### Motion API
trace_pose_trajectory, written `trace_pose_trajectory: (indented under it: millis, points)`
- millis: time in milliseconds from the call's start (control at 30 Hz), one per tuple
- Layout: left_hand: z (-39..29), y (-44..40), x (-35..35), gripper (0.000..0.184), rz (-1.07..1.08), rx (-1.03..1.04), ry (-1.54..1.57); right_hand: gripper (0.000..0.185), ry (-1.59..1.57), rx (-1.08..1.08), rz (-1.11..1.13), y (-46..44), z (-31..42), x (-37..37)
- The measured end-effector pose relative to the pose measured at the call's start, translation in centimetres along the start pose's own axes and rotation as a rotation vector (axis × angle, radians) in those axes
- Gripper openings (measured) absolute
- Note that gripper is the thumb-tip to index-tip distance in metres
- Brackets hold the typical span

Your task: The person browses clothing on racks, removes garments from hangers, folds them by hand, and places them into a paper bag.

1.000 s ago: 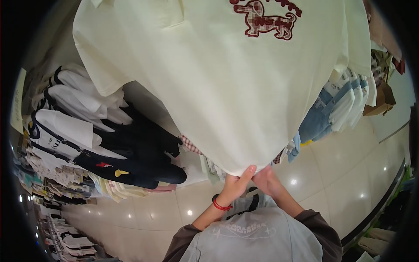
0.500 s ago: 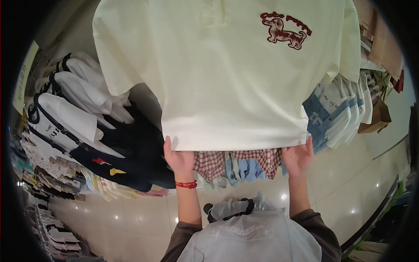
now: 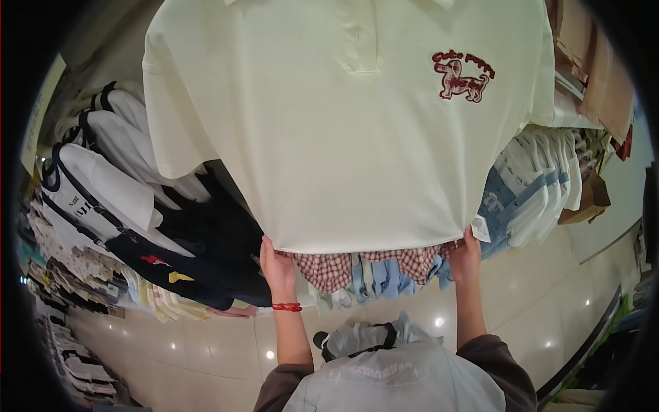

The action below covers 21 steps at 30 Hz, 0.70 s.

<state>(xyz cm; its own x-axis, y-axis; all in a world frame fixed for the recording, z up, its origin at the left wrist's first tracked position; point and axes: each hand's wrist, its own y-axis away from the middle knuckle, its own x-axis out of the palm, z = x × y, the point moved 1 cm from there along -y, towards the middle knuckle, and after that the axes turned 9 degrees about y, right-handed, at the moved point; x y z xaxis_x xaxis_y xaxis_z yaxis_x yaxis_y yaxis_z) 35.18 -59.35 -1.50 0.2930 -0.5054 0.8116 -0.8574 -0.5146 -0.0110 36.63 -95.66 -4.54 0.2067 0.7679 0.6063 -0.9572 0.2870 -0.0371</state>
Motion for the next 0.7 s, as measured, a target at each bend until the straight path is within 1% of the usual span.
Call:
trace_pose_trajectory:
  millis: [33,100,133,167,200,233,267,300,333,400,433,500,533,567,667,700]
  points:
    - [-0.1,-0.2,-0.7,0.023,0.042,0.055,-0.104,0.035,0.042,-0.023,-0.015,-0.1,0.2,0.3]
    - [-0.1,-0.9,-2.6,0.02,0.12,0.168,-0.314,0.036,0.112,-0.06,0.027,-1.1,-1.0,-1.0]
    - [-0.2,-0.8,-2.4,0.019,0.123,0.177,-0.314,0.037,0.145,-0.08,0.05,-1.4,-1.2,-1.4]
    - [-0.2,-0.5,-2.0,0.018,0.126,0.186,-0.317,0.044,0.16,-0.034,0.049,-1.4,-1.5,-1.7]
    - [-0.3,-0.3,-1.9,0.017,0.129,0.196,-0.321,0.048,0.242,-0.064,0.139,-1.1,-1.6,-1.4]
    - [-0.4,0.0,-2.2,0.027,0.187,0.124,-0.276,0.052,0.322,-0.094,0.227,-0.8,-1.8,-1.0]
    - [-0.6,0.6,-2.2,0.032,0.264,0.151,-0.412,0.055,0.402,-0.124,0.312,-0.6,-1.8,-0.5]
    - [-0.8,1.5,-1.3,0.038,0.341,0.175,-0.55,0.062,0.45,-0.179,0.281,0.4,-1.0,1.7]
    - [-0.5,2.1,-0.5,0.043,0.421,0.196,-0.685,0.06,0.557,-0.142,0.26,0.3,-1.8,1.4]
    - [0.7,2.3,-0.3,0.045,0.388,0.152,-0.676,0.055,0.777,-0.06,0.203,0.9,-3.4,0.4]
    - [1.1,2.5,-0.4,0.046,0.372,0.121,-0.672,0.041,0.798,-0.102,0.218,1.3,-3.5,0.2]
    - [0.7,2.8,-1.3,0.039,0.364,-0.003,-0.857,0.033,0.924,0.279,0.198,1.7,-2.7,-0.4]
    - [0.6,2.9,-1.7,0.035,0.364,-0.062,-0.946,0.028,0.902,0.287,0.201,1.6,-3.4,-1.8]
    - [1.1,3.0,-2.4,0.027,0.332,0.074,-1.057,0.024,0.881,0.294,0.203,1.5,-4.0,-3.2]
    - [1.3,2.9,-4.0,0.027,0.333,0.134,-1.201,0.021,0.816,-0.137,0.153,1.2,-5.9,-6.5]
    - [1.4,2.6,-4.6,0.027,0.328,0.117,-1.141,0.02,0.696,-0.049,0.049,1.8,-5.7,-6.9]
